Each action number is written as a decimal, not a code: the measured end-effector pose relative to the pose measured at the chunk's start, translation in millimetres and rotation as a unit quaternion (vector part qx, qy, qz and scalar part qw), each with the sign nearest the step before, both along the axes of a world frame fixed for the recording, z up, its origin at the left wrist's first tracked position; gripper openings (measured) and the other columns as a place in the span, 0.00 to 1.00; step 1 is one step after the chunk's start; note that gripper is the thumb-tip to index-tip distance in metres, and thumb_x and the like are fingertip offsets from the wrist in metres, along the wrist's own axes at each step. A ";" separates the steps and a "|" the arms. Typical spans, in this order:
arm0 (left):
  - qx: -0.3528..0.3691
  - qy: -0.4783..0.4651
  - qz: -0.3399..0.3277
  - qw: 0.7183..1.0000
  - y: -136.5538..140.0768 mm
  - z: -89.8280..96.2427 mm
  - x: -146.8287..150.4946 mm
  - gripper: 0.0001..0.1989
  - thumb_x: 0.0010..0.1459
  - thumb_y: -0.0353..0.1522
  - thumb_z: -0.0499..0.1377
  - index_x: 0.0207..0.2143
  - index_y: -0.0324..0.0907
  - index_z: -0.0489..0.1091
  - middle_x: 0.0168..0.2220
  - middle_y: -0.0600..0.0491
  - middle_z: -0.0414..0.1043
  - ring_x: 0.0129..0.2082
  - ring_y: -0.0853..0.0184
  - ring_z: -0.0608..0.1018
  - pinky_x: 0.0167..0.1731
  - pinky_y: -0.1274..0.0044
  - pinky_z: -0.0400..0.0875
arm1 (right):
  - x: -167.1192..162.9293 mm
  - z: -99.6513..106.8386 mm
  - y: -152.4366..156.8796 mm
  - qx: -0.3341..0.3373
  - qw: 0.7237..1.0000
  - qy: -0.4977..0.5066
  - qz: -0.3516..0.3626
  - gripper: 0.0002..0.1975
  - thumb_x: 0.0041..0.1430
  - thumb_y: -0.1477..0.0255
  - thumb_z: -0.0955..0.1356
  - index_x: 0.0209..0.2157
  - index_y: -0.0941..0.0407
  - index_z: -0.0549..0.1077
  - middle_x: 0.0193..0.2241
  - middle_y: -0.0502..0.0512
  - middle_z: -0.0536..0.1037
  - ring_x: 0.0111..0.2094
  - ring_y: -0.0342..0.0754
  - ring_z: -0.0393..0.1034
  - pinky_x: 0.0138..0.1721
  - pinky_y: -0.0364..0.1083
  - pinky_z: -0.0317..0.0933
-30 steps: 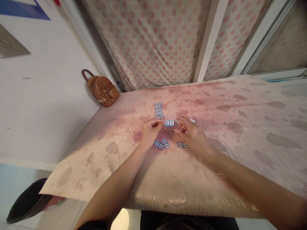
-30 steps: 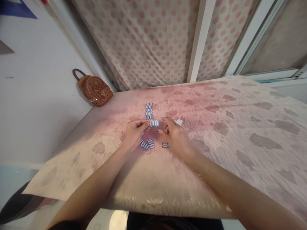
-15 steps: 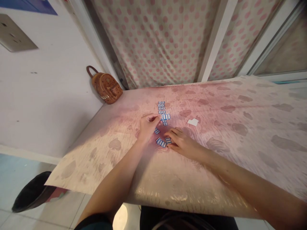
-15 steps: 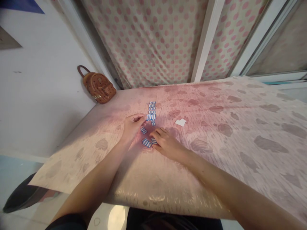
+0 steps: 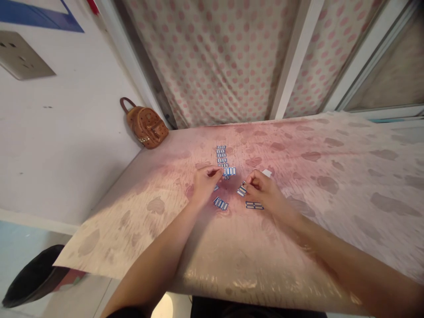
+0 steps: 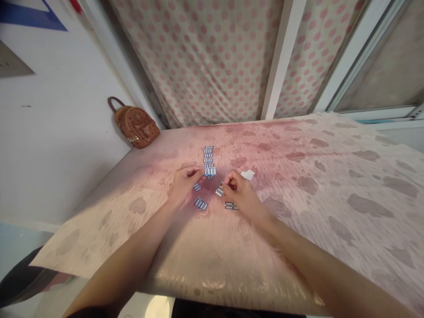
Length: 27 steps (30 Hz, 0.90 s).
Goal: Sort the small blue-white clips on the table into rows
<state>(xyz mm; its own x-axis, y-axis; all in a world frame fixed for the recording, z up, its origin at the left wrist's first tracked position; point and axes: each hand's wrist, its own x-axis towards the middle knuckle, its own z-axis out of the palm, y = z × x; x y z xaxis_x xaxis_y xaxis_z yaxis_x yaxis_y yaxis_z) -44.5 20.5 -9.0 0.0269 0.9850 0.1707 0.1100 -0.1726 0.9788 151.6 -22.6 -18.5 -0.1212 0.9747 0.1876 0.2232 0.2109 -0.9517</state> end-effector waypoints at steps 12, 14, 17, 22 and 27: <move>0.043 0.048 -0.039 0.997 -7.4 -6.8 9.2 0.08 0.57 0.34 0.62 0.32 0.40 0.80 0.28 0.51 0.78 0.27 0.67 0.77 0.29 0.78 0.69 | 5.6 13.0 -5.5 0.146 0.984 -0.103 -0.014 0.15 0.66 0.73 0.58 0.44 0.52 0.74 0.41 0.56 0.77 0.41 0.51 0.72 0.43 0.50 0.64; 0.046 0.053 -0.048 0.996 -9.1 -7.1 12.0 0.08 0.57 0.34 0.63 0.31 0.40 0.80 0.27 0.51 0.78 0.27 0.67 0.77 0.29 0.77 0.69 | 4.2 10.2 -5.6 0.155 0.980 -0.125 -0.031 0.14 0.66 0.73 0.59 0.49 0.52 0.71 0.37 0.55 0.76 0.38 0.51 0.72 0.41 0.50 0.64; 0.032 0.042 -0.066 0.996 -13.5 -4.8 16.4 0.08 0.58 0.34 0.63 0.31 0.40 0.80 0.26 0.51 0.78 0.26 0.67 0.77 0.29 0.77 0.69 | 2.3 6.3 -4.9 0.156 0.975 -0.147 -0.060 0.13 0.64 0.73 0.61 0.50 0.53 0.66 0.33 0.53 0.74 0.34 0.50 0.70 0.37 0.48 0.63; 0.002 0.026 -0.086 0.996 -19.9 -0.6 20.9 0.07 0.58 0.35 0.64 0.31 0.41 0.80 0.26 0.51 0.78 0.26 0.67 0.77 0.29 0.77 0.70 | 1.6 6.9 -4.9 0.162 0.968 -0.173 -0.078 0.12 0.64 0.72 0.62 0.49 0.52 0.64 0.31 0.52 0.73 0.31 0.49 0.69 0.34 0.48 0.62; -0.012 0.006 -0.101 0.995 -21.1 -2.9 22.3 0.08 0.58 0.36 0.64 0.33 0.41 0.81 0.28 0.50 0.79 0.27 0.67 0.78 0.31 0.76 0.72 | 1.0 5.6 -5.7 0.169 0.963 -0.184 -0.098 0.11 0.64 0.71 0.62 0.48 0.52 0.64 0.32 0.54 0.74 0.31 0.50 0.71 0.35 0.49 0.63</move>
<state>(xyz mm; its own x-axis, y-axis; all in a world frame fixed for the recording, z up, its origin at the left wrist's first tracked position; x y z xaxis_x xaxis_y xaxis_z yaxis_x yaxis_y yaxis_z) -22.2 -0.6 -11.9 0.2270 0.9630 0.1453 0.0862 -0.1685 0.9819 152.6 -28.3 -12.9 -0.0597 0.8760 0.4787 0.6003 0.4146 -0.6839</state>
